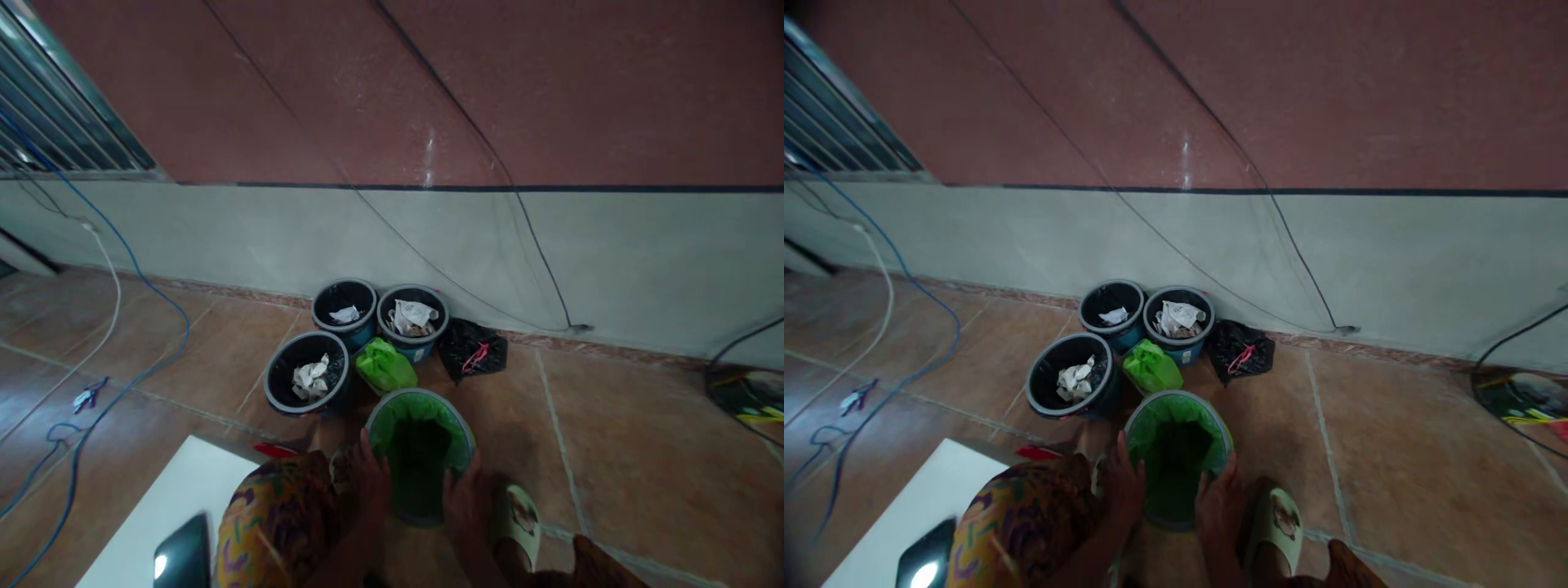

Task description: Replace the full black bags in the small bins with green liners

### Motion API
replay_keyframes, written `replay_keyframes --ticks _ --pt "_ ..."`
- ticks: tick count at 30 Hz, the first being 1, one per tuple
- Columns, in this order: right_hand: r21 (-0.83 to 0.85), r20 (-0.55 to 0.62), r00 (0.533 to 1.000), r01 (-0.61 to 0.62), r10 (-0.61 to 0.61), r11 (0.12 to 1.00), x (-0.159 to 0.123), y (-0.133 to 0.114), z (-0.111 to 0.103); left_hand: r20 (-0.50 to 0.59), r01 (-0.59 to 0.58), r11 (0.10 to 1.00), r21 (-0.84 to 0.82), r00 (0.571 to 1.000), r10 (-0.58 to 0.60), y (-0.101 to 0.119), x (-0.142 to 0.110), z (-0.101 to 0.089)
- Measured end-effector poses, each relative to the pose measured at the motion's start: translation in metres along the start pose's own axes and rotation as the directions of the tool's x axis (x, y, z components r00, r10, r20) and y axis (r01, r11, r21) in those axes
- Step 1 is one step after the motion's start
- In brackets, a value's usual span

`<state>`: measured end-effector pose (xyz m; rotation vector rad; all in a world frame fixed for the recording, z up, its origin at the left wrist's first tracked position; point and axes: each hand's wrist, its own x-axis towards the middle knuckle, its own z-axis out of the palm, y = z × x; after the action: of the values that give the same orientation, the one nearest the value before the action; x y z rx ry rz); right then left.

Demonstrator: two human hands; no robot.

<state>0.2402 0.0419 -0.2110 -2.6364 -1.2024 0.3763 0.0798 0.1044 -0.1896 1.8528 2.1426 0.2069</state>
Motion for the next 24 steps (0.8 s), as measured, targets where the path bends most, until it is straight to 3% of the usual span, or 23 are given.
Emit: replay_keyframes --ticks 3,8,14,18,24 --pt "-0.017 -0.032 0.999 0.027 -0.028 0.999 -0.005 0.000 0.003 -0.013 0.003 0.999 0.046 1.000 -0.002 0.000 0.001 0.001" --pt "-0.061 -0.035 0.999 0.006 -0.008 0.998 -0.002 -0.004 -0.011 -0.022 -0.018 0.999 0.042 1.000 0.019 0.001 0.004 -0.008" --pt "-0.075 -0.005 0.992 0.123 -0.123 0.990 0.041 -0.021 -0.028 0.020 0.018 1.000 -0.018 1.000 -0.017 -0.002 -0.002 -0.013" --pt "-0.105 0.080 0.972 0.227 -0.220 0.968 0.066 -0.028 -0.025 0.095 -0.010 0.994 -0.107 0.995 0.020 -0.006 -0.004 -0.005" --pt "-0.117 0.120 0.967 0.240 -0.226 0.964 0.069 -0.021 -0.016 0.123 0.012 0.967 -0.255 0.992 0.020 -0.012 -0.005 0.004"
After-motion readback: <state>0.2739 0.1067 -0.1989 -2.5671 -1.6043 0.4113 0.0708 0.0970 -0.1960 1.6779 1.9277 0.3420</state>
